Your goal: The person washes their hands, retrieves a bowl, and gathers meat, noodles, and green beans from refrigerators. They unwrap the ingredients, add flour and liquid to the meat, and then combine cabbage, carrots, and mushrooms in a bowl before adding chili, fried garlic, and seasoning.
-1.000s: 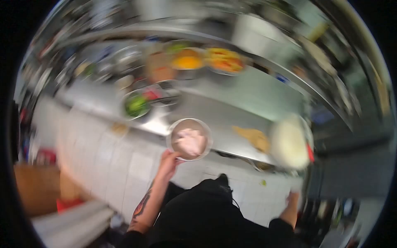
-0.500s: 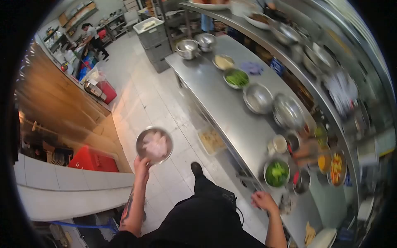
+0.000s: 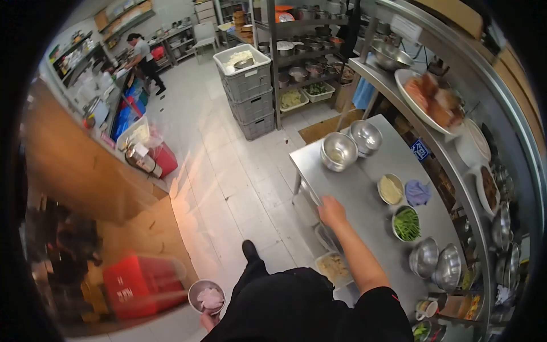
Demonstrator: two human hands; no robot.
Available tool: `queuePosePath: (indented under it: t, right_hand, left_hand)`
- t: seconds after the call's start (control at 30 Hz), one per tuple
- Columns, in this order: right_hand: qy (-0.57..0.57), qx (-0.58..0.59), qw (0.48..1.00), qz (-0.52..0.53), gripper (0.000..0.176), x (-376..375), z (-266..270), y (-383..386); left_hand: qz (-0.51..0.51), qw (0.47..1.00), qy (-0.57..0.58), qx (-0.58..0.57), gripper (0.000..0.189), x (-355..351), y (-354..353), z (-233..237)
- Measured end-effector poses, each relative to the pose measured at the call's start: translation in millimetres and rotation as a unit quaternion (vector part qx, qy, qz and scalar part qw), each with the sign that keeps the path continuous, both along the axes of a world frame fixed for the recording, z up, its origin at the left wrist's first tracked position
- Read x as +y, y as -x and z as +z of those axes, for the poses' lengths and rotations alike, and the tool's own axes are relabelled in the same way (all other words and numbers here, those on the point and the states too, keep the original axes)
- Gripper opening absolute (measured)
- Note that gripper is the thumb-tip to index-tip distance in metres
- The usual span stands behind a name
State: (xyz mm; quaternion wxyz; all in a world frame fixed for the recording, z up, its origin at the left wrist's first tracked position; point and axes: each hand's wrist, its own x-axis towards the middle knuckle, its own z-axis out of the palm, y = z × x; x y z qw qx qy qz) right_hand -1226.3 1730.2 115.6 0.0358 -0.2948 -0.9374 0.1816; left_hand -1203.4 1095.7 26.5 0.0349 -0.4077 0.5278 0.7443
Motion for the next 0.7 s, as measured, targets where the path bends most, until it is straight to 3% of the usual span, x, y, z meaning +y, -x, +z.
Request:
queuePosePath:
  t: [0.03,0.07,0.13,0.17,0.23,0.27,0.37,0.5,0.6,0.63,0.67,0.7]
  right_hand:
    - [0.002,-0.003,1.000,-0.011,0.038,-4.5,-9.5,10.3]
    - [-0.040,-0.055,0.997,-0.044,0.048,-11.4,-16.9,12.8]
    - [-0.064,-0.114,0.985,-0.111,0.063,-25.0,-27.4,27.5]
    - [-0.047,-0.123,0.981,-0.144,0.066,-28.9,-30.5,32.9]
    - [-0.127,-0.148,0.969,-0.148,0.059,-24.8,-64.7,30.6]
    - [-0.101,-0.158,0.968,-0.165,0.054,-21.4,-67.3,31.2]
    - [-0.116,-0.185,0.957,-0.191,0.052,-19.3,-90.1,35.8]
    - [-0.123,-0.141,0.963,-0.195,0.054,-32.7,-60.0,39.2]
    - [0.034,-0.325,0.905,-0.272,0.040,-11.8,-49.6,74.3]
    - [0.040,-0.335,0.903,-0.265,0.040,9.1,-12.9,108.3]
    - [0.184,-0.405,0.885,-0.139,0.040,50.1,42.0,167.0]
    - [0.319,-0.456,0.830,-0.012,0.040,83.2,75.2,214.9]
  left_hand:
    - [-0.025,0.999,-0.014,0.034,0.056,5.5,56.5,-15.5]
    - [-0.045,0.996,-0.031,0.065,0.061,18.1,98.0,-20.1]
    - [-0.107,0.990,-0.017,0.091,0.057,90.6,217.2,59.9]
    - [-0.165,0.980,-0.011,0.112,0.056,105.0,280.0,61.5]
    - [-0.262,0.952,0.004,0.160,0.059,133.9,414.3,60.4]
    - [-0.304,0.934,0.012,0.188,0.062,161.8,474.0,70.4]
    - [-0.377,0.890,-0.021,0.257,0.070,294.6,592.2,184.6]
    - [-0.460,0.840,-0.070,0.279,0.070,419.1,701.7,212.6]
    - [-0.475,0.846,-0.110,0.214,0.067,493.5,745.9,188.0]
    - [-0.458,0.856,-0.134,0.197,0.063,518.0,747.7,180.0]
    - [-0.463,0.859,-0.135,0.171,0.062,540.5,751.0,176.2]
    - [-0.495,0.839,-0.176,0.142,0.062,556.2,769.2,148.2]
